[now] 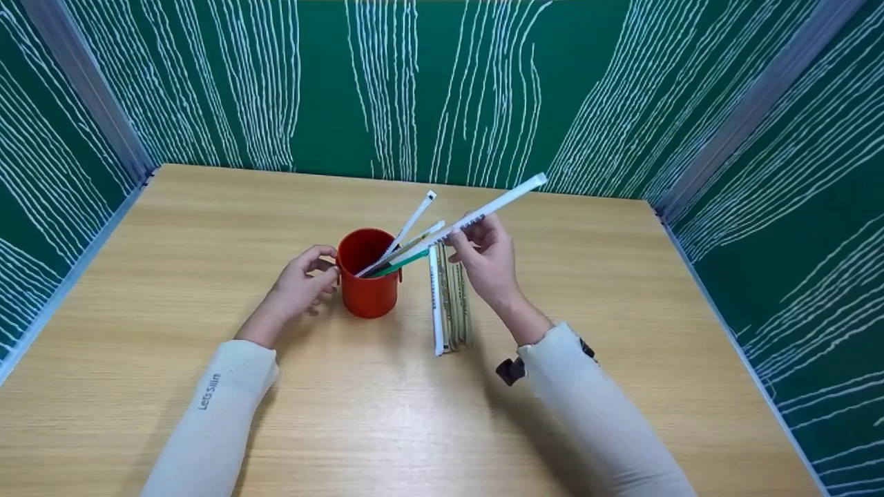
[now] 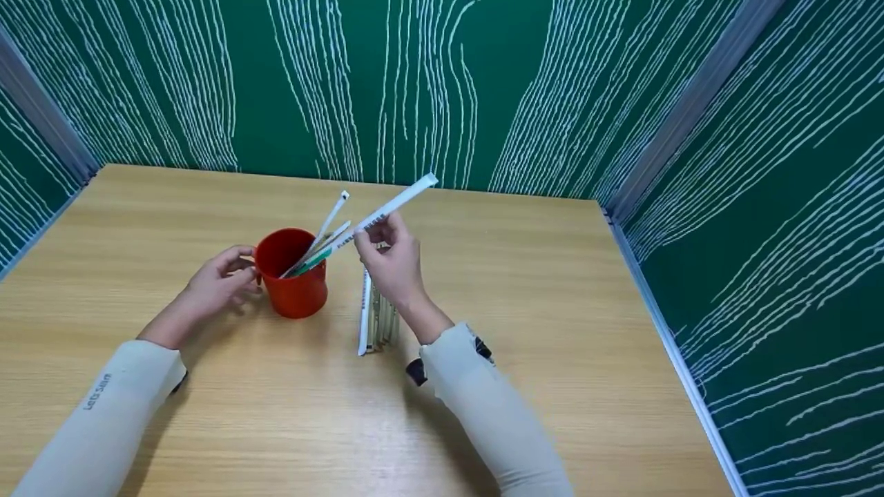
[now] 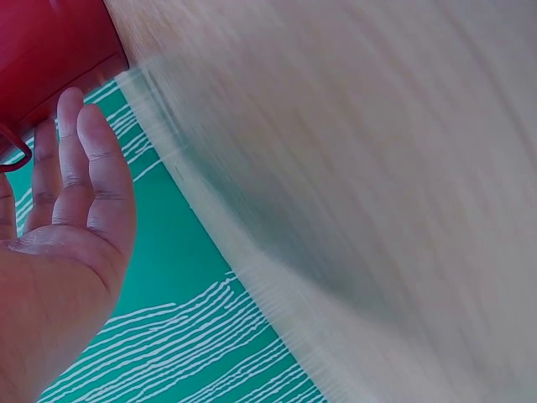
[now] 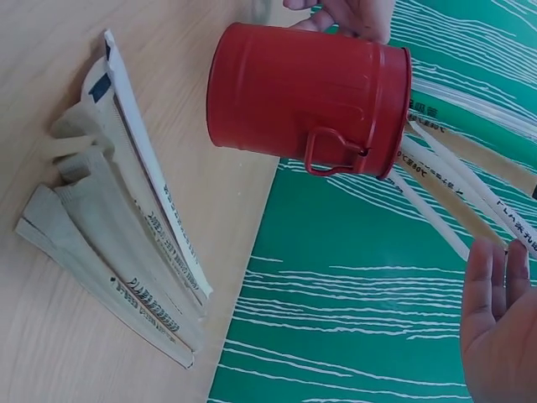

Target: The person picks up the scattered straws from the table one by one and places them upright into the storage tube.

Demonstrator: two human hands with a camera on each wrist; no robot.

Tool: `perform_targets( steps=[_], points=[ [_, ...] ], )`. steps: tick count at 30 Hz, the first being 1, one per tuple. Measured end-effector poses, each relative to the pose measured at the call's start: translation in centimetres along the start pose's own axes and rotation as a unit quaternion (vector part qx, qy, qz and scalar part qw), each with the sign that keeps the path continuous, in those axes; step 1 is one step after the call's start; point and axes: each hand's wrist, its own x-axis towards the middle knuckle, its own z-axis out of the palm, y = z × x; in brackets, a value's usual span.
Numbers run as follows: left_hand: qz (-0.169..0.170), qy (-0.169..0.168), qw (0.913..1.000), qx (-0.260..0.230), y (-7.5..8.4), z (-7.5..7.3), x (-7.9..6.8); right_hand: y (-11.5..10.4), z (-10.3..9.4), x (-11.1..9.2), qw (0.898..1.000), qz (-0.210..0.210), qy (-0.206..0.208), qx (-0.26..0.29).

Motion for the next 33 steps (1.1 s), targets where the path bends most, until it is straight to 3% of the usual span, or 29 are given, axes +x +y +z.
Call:
perform_targets(
  steps=[10, 19, 26, 33],
  points=[
    [-0.006, -0.007, 1.0, 0.0, 0.1, -0.1, 0.1, 0.5, 0.5, -0.4, 0.997, 0.021, -0.016, -0.067],
    [-0.005, 0.001, 1.0, 0.0, 0.0, 0.0, 0.0, -2.2, 1.6, -1.1, 0.996, 0.056, -0.027, -0.068],
    [-0.019, -0.004, 0.9998, -0.002, -0.1, 0.1, 0.0, -2.5, 1.7, -1.3, 0.993, 0.069, -0.041, -0.081],
    [-0.021, -0.004, 0.9998, -0.004, -0.1, 0.1, 0.0, -2.7, 1.7, -1.2, 0.995, 0.067, -0.049, -0.051]
  ],
)
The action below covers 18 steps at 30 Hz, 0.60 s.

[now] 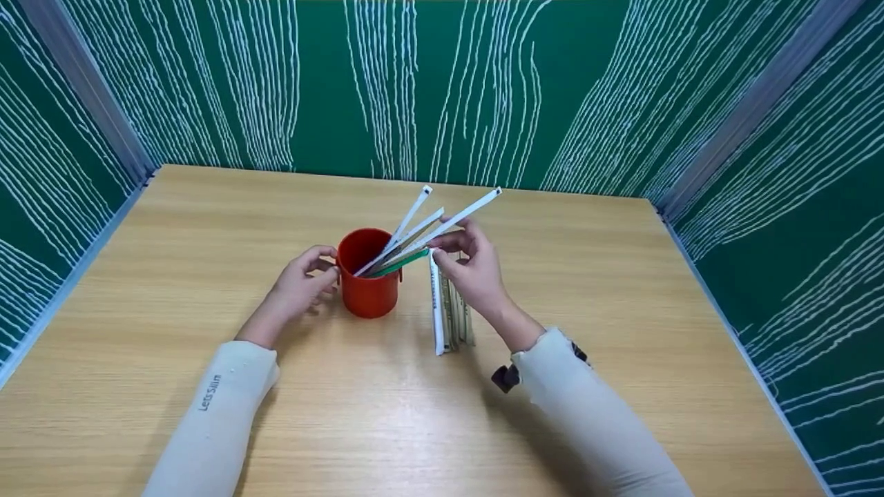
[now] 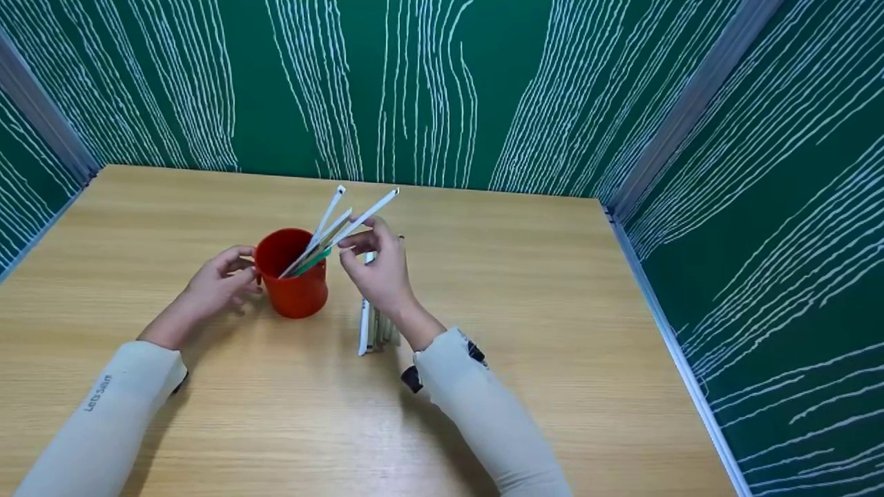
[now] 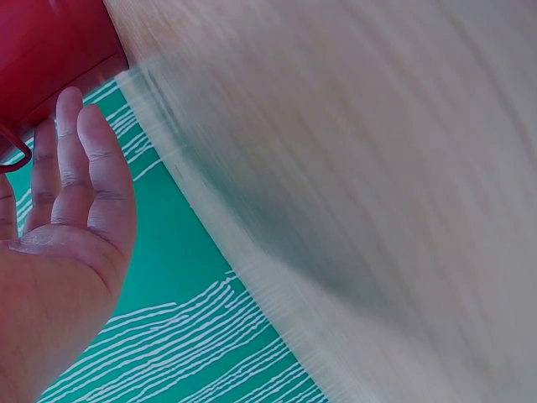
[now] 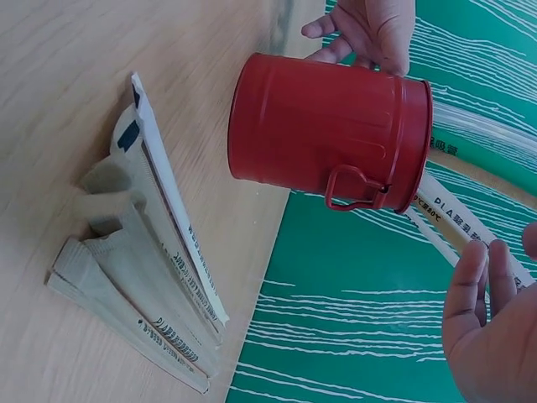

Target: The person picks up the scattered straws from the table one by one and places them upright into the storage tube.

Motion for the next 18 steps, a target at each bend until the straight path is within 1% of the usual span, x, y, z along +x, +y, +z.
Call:
perform_targets(
  steps=[3, 6, 10, 15, 18],
  points=[
    [0.002, 0.003, 1.0, -0.001, 0.0, 0.0, 0.0, 0.4, 0.0, 0.1, 1.0, -0.015, -0.002, 0.011],
    [0.006, 0.005, 1.0, 0.0, 0.0, 0.0, 0.0, 1.5, -0.1, 0.3, 0.999, -0.03, -0.01, 0.023],
    [0.006, 0.005, 1.0, -0.001, 0.0, 0.0, 0.0, 2.8, -0.3, 0.5, 0.999, -0.037, -0.017, 0.024],
    [0.02, 0.006, 0.9998, 0.004, 0.0, 0.1, 0.0, 3.3, -0.5, 0.4, 0.998, -0.044, -0.018, 0.027],
    [0.023, 0.007, 0.9997, 0.004, 0.1, 0.1, -0.1, 3.3, -0.7, 0.4, 0.998, -0.051, -0.013, 0.033]
  ],
)
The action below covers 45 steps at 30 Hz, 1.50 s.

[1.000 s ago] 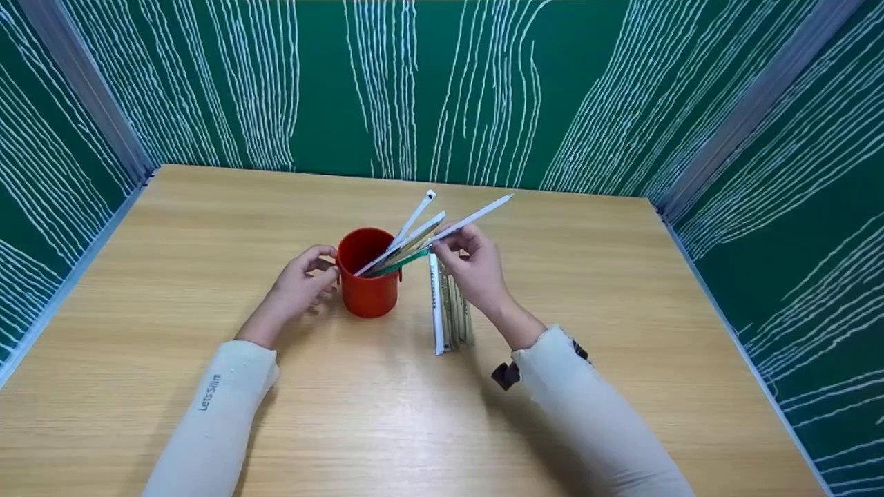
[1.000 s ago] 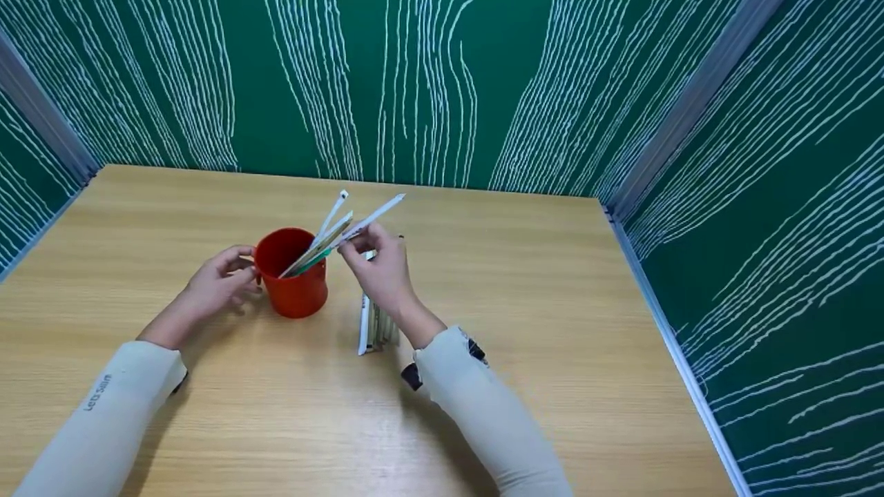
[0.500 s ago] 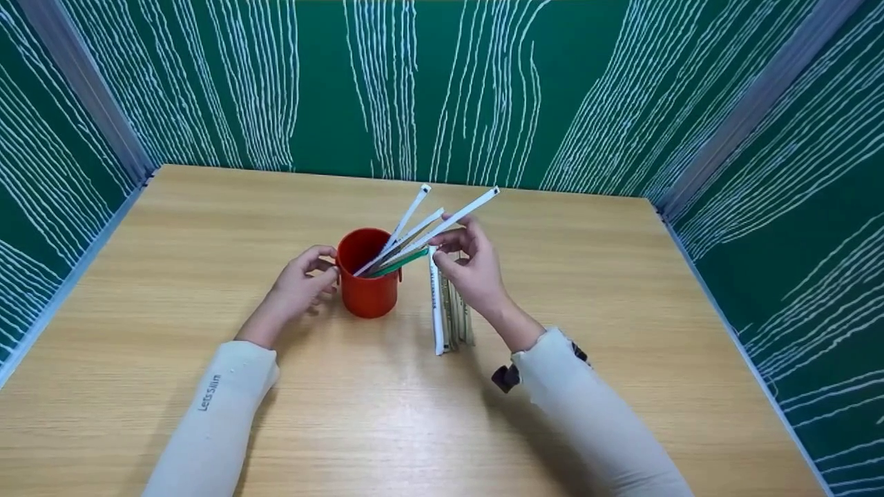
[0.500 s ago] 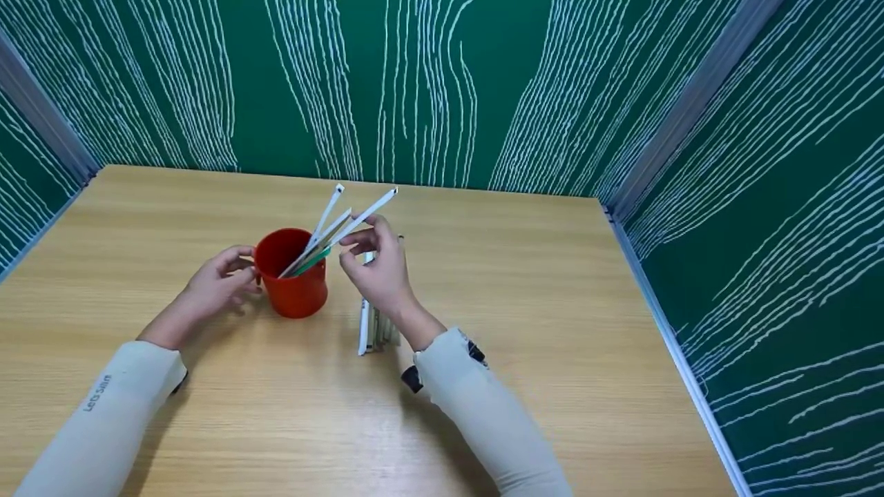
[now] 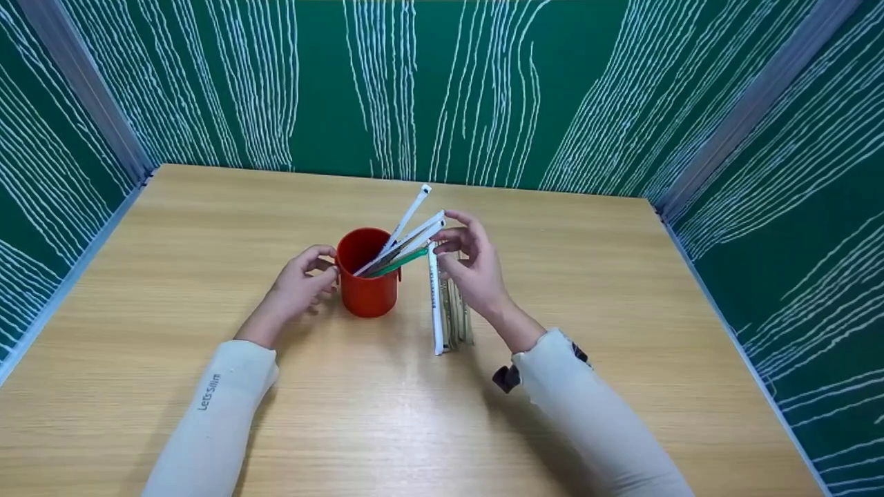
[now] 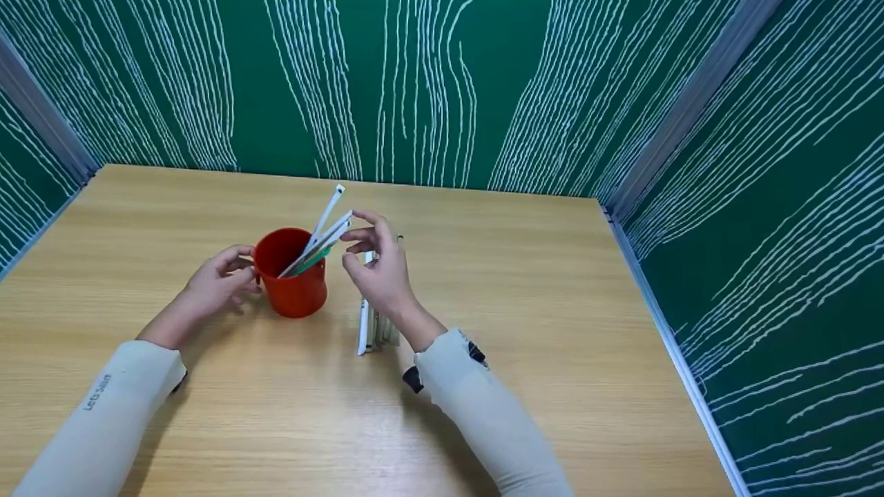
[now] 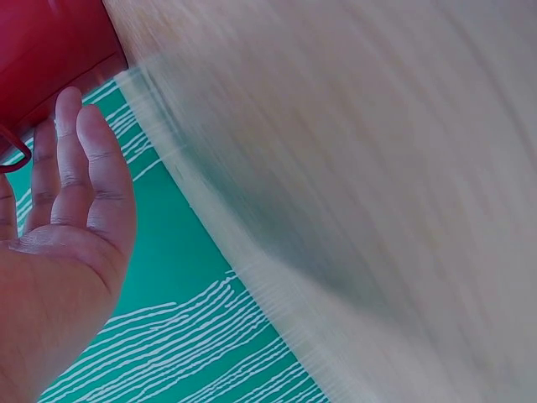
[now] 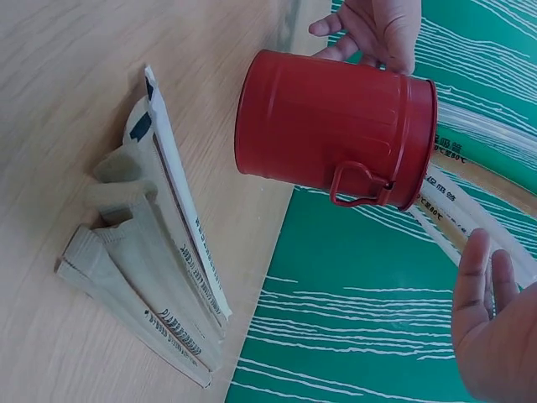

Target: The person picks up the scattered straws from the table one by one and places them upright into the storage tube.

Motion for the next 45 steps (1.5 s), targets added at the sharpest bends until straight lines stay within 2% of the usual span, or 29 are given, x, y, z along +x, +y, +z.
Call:
perform_targets(
  steps=[3, 6, 12, 18, 22, 25, 29, 34, 37, 40, 45],
  points=[
    [-0.007, 0.0, 1.0, -0.002, 0.0, 0.0, 0.0, 0.2, -0.2, 0.1, 1.0, 0.001, 0.011, -0.005],
    [-0.011, -0.001, 0.9999, -0.002, 0.1, 0.0, 0.0, 0.6, -0.5, 0.3, 0.999, 0.024, 0.023, -0.017],
    [-0.014, -0.002, 0.9999, 0.0, 0.1, 0.0, 0.0, 2.0, -1.2, 0.5, 0.99, 0.131, 0.02, -0.043],
    [-0.018, -0.005, 0.9998, -0.002, 0.1, 0.0, 0.1, 3.4, -2.3, 0.4, 0.971, 0.217, -0.009, -0.101],
    [-0.022, -0.002, 0.9997, -0.007, 0.0, -0.1, 0.1, 4.3, -2.7, 0.3, 0.951, 0.274, -0.033, -0.137],
    [-0.011, 0.001, 0.9999, -0.006, -0.1, 0.0, 0.1, 5.1, -3.1, 0.3, 0.938, 0.305, -0.051, -0.157],
    [0.005, 0.006, 1.0, -0.003, -0.3, 0.0, 0.1, 5.9, -3.3, 0.1, 0.925, 0.328, -0.059, -0.181],
    [-0.002, 0.006, 1.0, -0.004, -0.3, 0.0, 0.2, 6.3, -3.6, -0.1, 0.903, 0.341, -0.065, -0.252],
    [-0.004, 0.006, 1.0, -0.005, -0.3, 0.0, 0.2, 6.6, -3.8, -0.1, 0.893, 0.348, -0.074, -0.276],
    [-0.008, 0.004, 1.0, -0.004, -0.2, 0.0, 0.2, 6.9, -4.0, -0.2, 0.887, 0.351, -0.085, -0.287],
    [-0.014, -0.001, 0.9999, 0.001, -0.2, 0.0, 0.1, 7.2, -4.1, -0.3, 0.883, 0.357, -0.09, -0.29]
  ],
)
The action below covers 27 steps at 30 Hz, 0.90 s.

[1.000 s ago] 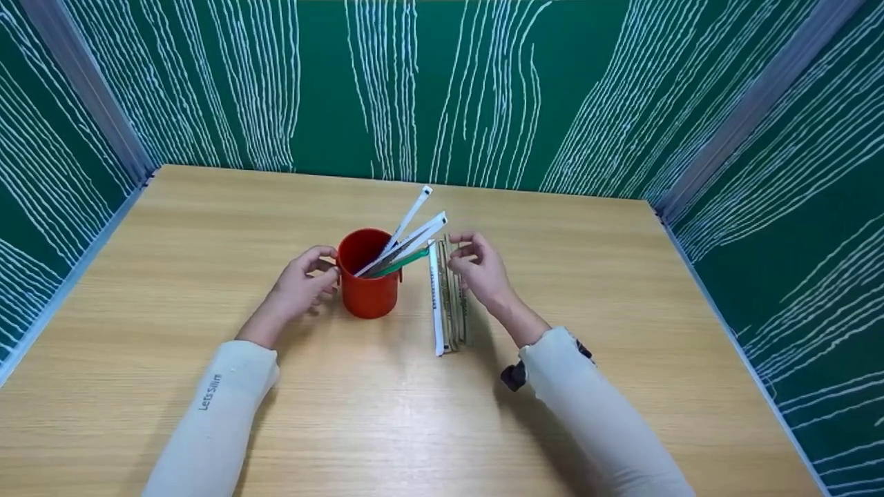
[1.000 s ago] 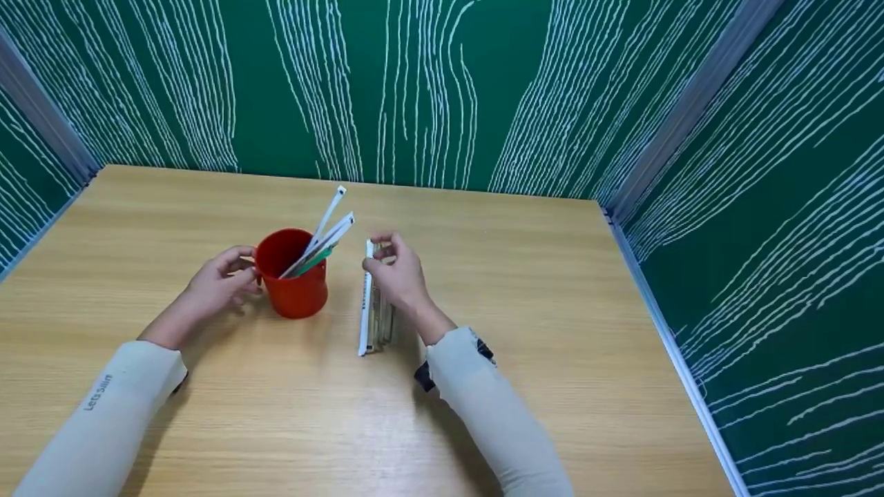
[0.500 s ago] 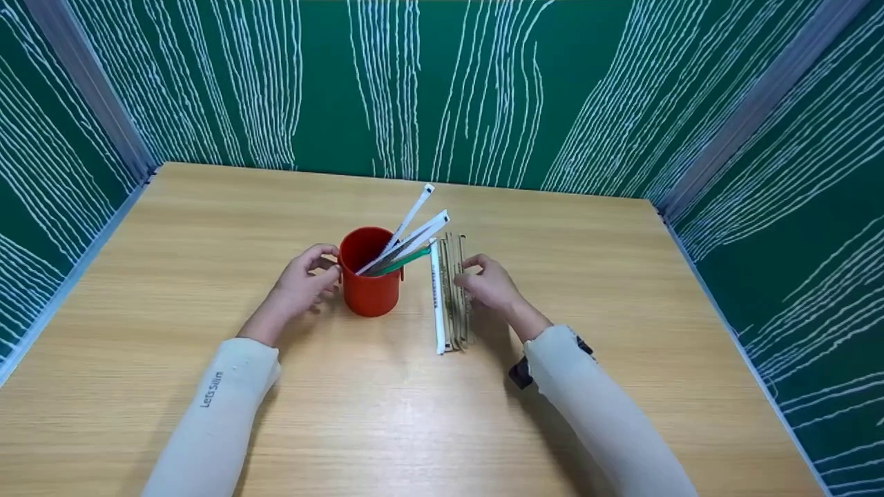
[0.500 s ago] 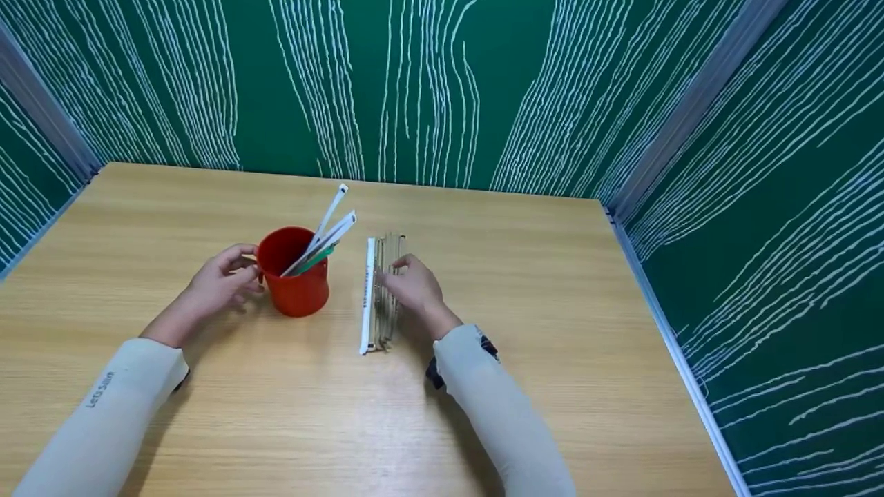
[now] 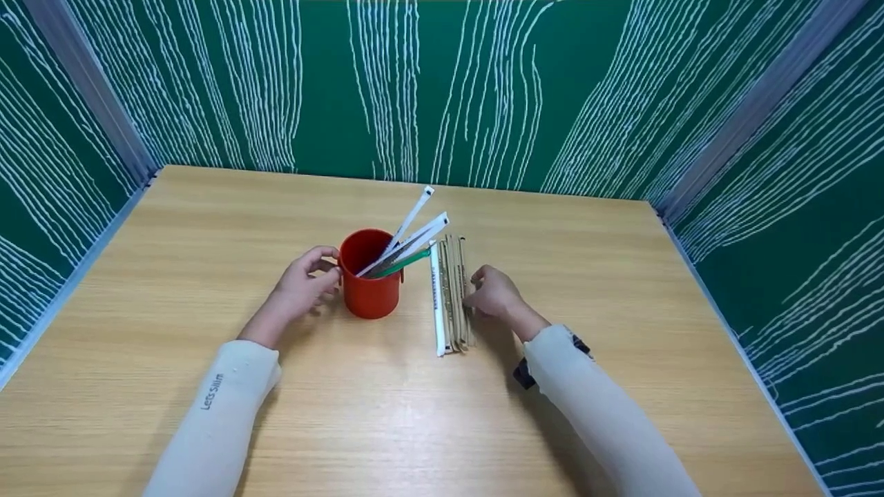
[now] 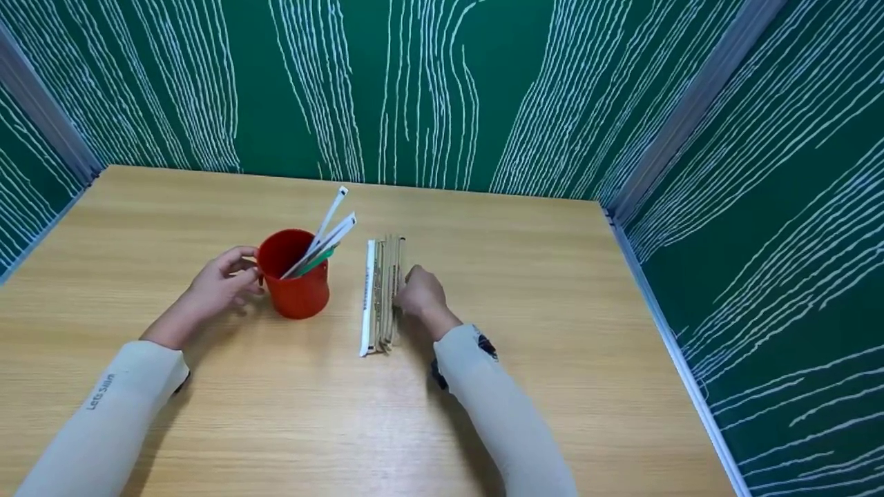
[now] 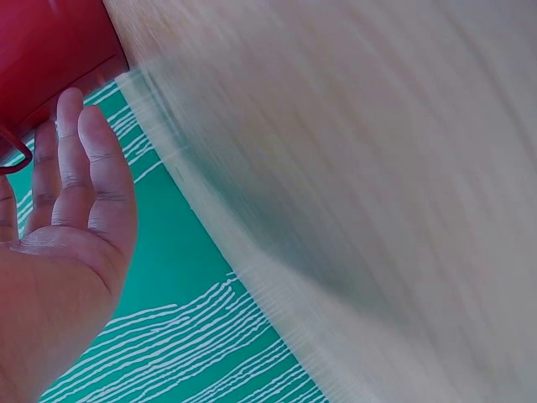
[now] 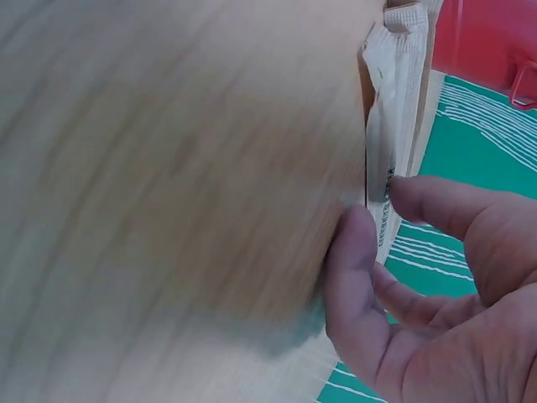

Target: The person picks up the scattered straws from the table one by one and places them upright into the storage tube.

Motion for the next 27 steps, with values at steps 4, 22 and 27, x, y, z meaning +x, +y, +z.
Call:
perform_targets(
  steps=[4, 22, 27],
  points=[
    [0.0, -0.001, 1.0, 0.0, 0.04, 0.03, 0.01, 0.11, -0.11, -0.07, 0.999, 0.003, 0.009, -0.036],
    [0.018, 0.001, 0.9998, -0.013, -0.19, 0.05, 0.1, 0.2, -0.55, -0.09, 0.99, -0.003, 0.046, -0.132],
    [0.01, -0.001, 0.9998, -0.015, -0.11, 0.07, 0.12, 0.14, -0.69, -0.49, 0.998, 0.017, 0.04, -0.045]
  ],
)
